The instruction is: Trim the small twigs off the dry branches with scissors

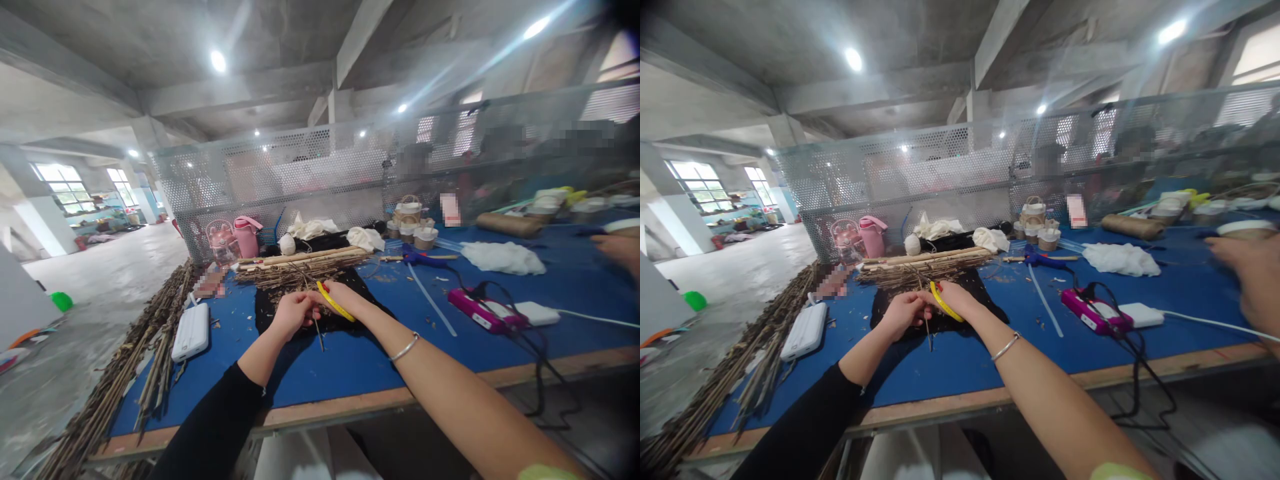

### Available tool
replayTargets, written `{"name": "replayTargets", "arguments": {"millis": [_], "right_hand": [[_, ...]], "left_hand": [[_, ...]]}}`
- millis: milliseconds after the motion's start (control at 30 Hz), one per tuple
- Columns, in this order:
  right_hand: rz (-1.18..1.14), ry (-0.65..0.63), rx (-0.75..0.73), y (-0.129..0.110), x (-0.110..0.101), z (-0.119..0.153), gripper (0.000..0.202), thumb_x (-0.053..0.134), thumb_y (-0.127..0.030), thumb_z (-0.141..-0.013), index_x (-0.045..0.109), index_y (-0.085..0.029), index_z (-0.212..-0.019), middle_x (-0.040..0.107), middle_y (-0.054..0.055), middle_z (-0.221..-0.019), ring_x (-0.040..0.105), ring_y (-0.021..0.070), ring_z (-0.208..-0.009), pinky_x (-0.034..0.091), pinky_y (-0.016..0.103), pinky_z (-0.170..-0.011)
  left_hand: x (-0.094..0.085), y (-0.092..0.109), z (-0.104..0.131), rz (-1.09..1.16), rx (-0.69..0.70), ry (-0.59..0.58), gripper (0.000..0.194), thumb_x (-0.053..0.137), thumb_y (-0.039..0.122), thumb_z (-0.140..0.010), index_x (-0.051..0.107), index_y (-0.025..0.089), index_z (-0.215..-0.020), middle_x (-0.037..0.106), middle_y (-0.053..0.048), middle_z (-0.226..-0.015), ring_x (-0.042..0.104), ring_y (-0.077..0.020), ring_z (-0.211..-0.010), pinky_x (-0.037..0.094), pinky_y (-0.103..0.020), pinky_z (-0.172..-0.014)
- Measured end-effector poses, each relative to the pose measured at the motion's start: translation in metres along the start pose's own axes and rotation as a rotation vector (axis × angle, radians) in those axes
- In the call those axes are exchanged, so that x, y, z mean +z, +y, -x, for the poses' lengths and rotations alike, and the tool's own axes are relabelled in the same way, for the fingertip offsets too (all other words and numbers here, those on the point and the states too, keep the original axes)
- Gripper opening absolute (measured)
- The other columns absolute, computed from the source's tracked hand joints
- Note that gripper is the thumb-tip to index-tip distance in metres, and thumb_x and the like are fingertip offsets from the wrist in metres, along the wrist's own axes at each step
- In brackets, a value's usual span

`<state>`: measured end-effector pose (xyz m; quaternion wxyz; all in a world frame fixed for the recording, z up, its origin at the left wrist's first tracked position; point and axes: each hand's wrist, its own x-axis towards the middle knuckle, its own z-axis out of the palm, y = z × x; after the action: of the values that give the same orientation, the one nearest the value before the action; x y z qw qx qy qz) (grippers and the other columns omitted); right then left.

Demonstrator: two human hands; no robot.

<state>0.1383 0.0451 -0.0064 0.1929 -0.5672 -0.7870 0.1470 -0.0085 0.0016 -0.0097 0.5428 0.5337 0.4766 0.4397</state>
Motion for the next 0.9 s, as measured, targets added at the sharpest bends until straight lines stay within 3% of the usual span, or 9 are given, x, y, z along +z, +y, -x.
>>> {"name": "replayTargets", "arguments": {"millis": [200,633,900], "right_hand": [[0.002,-0.007,-0.004,-0.0040,-0.0030,0.0011,0.060,0.039,-0.073,-0.069,0.061,-0.017,-0.078,0.064,0.007,-0.074,0.058,0.0181,-0.065,0.036,0.022,-0.052],[0.014,-0.024,0.003,-0.0049,-0.0013,-0.0003,0.060,0.041,-0.072,-0.068,0.065,-0.017,-0.073,0.065,0.006,-0.070,0.058,0.0172,-0.062,0.034,0.022,-0.051],[0.047,-0.046,0.028,-0.0001,0.0001,-0.0009,0.060,0.044,-0.073,-0.066,0.062,-0.020,-0.088,0.066,0.008,-0.082,0.061,0.0218,-0.074,0.037,0.024,-0.056]], "left_hand": [[-0.0001,-0.0008,-0.0003,0.007,-0.001,0.009,0.014,0.056,0.026,-0.074,0.057,0.013,-0.072,0.057,-0.001,-0.060,0.056,-0.0064,-0.050,0.037,-0.012,-0.040],[0.0006,0.0015,-0.0013,0.009,-0.082,0.030,0.015,0.048,0.015,-0.074,0.060,0.012,-0.082,0.060,-0.003,-0.067,0.058,-0.0067,-0.053,0.039,-0.013,-0.043],[0.0011,0.0000,-0.0034,0.013,-0.060,0.027,0.014,0.048,0.014,-0.071,0.061,0.012,-0.076,0.062,-0.006,-0.067,0.058,-0.0075,-0.052,0.038,-0.012,-0.042]]}}
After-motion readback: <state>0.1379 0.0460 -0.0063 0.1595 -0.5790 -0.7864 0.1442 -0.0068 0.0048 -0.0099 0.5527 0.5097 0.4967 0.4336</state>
